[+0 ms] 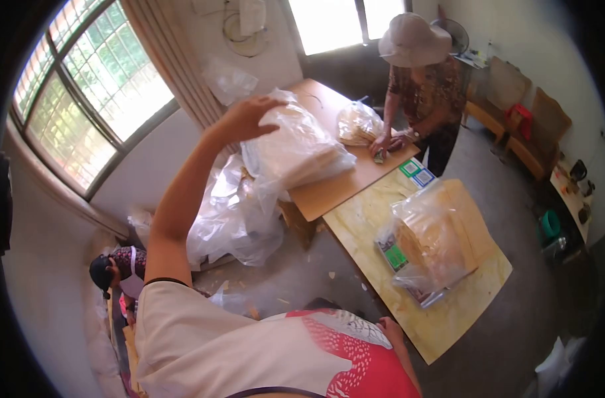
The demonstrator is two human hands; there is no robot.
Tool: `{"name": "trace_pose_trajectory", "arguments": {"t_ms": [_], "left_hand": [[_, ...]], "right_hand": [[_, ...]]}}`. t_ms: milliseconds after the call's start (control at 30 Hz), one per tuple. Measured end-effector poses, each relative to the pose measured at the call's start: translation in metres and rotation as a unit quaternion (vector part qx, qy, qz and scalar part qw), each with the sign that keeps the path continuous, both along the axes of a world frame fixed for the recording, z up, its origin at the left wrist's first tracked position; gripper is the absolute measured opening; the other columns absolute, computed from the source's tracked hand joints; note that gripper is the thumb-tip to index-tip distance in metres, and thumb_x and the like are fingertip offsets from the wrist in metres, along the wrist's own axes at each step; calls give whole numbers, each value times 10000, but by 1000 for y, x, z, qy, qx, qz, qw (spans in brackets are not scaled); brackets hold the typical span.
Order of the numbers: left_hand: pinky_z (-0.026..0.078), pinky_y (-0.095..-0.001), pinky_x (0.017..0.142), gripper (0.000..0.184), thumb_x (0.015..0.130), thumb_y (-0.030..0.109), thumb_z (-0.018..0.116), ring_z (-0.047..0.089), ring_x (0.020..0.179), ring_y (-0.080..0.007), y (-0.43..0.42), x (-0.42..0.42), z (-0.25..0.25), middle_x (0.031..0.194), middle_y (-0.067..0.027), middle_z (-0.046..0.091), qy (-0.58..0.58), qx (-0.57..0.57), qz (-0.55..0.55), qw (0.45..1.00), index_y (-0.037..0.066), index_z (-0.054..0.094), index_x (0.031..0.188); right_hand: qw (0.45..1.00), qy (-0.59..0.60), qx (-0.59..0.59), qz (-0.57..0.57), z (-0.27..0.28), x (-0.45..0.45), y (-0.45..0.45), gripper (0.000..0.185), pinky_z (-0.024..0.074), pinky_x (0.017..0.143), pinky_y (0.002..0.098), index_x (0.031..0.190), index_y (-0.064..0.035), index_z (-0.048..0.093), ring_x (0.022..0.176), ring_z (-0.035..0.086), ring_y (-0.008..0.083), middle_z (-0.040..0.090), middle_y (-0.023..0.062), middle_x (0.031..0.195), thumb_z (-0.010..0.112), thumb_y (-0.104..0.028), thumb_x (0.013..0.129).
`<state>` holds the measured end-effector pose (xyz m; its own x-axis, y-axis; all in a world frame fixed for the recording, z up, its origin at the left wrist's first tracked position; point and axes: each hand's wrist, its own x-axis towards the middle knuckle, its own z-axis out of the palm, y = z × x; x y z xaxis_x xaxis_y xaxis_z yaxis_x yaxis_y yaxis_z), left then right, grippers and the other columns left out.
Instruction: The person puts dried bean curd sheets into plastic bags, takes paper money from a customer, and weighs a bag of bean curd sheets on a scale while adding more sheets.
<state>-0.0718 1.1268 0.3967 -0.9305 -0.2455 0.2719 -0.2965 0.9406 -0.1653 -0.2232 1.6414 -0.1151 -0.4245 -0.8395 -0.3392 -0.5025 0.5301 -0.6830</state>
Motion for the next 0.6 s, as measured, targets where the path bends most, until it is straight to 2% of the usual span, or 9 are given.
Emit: {"name": "trace_pose_trajectory", "arguments": {"t_ms": [100, 167, 200, 233, 267, 333, 367, 433, 600], "left_hand": [[405, -416, 959, 516, 795, 230, 670, 513, 1123, -355, -5, -6, -83, 1208, -186, 559, -7, 133, -27, 991, 79, 513, 1263], [411, -404, 958, 516, 794, 228, 674, 531, 1107, -345, 4, -6, -149, 1213, -182, 558, -91, 222, 74, 968, 51, 514, 1251], [427, -390, 938, 490, 801, 250, 662, 542, 1086, -340, 1, 1, -206, 1180, -175, 574, -79, 189, -18, 979, 40, 527, 1224], [452, -396, 877, 431, 809, 269, 648, 554, 1045, -339, 14, 6, -257, 1099, -184, 588, 27, 304, -44, 951, 27, 547, 1151], [461, -406, 825, 383, 809, 280, 650, 568, 992, -339, 38, 3, -289, 1035, -184, 592, -81, 317, 42, 944, 17, 555, 1071], [474, -414, 804, 405, 798, 270, 666, 603, 914, -336, 82, 12, -356, 992, -178, 619, -135, 358, -95, 919, 32, 548, 1103], [478, -403, 835, 457, 800, 269, 658, 608, 949, -328, 114, 11, -351, 1034, -183, 627, -239, 434, -42, 867, 45, 534, 1178], [471, -413, 860, 528, 788, 310, 668, 604, 984, -336, 146, 12, -365, 1063, -182, 626, -260, 521, -50, 812, 62, 517, 1229], [476, -411, 836, 497, 790, 303, 660, 605, 976, -335, 148, 5, -386, 1044, -176, 633, -155, 494, -29, 855, 64, 525, 1205]], "right_hand": [[999, -5, 37, 9, 18, 9, 5, 337, 506, 706, 373, 1060, -95, 607, 847, 648, 282, 675, 102, 911, 635, -344, 834], [996, -3, 71, 51, 21, 13, 4, 327, 503, 712, 382, 1079, -106, 601, 859, 646, 291, 675, 104, 917, 616, -323, 835], [996, -6, 72, 49, 16, 14, 4, 327, 503, 712, 382, 1079, -106, 601, 859, 646, 291, 675, 104, 917, 616, -323, 835], [996, -17, 61, 59, 8, 15, 4, 322, 500, 719, 388, 1086, -111, 598, 869, 644, 292, 674, 106, 929, 608, -308, 832], [996, -27, 50, 68, 4, 16, 8, 318, 497, 726, 395, 1093, -117, 596, 880, 642, 293, 673, 107, 942, 599, -293, 828], [995, -41, 78, 53, 25, 17, 3, 319, 495, 735, 397, 1098, -120, 594, 892, 639, 295, 672, 108, 950, 594, -282, 823], [993, -53, 98, 44, 34, 15, -1, 320, 494, 743, 400, 1102, -123, 591, 905, 636, 297, 670, 108, 958, 589, -270, 818], [992, -41, 115, 36, 28, 12, -3, 331, 494, 748, 403, 1107, -121, 590, 919, 631, 297, 670, 100, 964, 590, -294, 825], [996, -19, 82, 40, 17, 6, -3, 334, 497, 743, 421, 1098, -130, 600, 894, 636, 302, 671, 106, 944, 588, -343, 840]]}}
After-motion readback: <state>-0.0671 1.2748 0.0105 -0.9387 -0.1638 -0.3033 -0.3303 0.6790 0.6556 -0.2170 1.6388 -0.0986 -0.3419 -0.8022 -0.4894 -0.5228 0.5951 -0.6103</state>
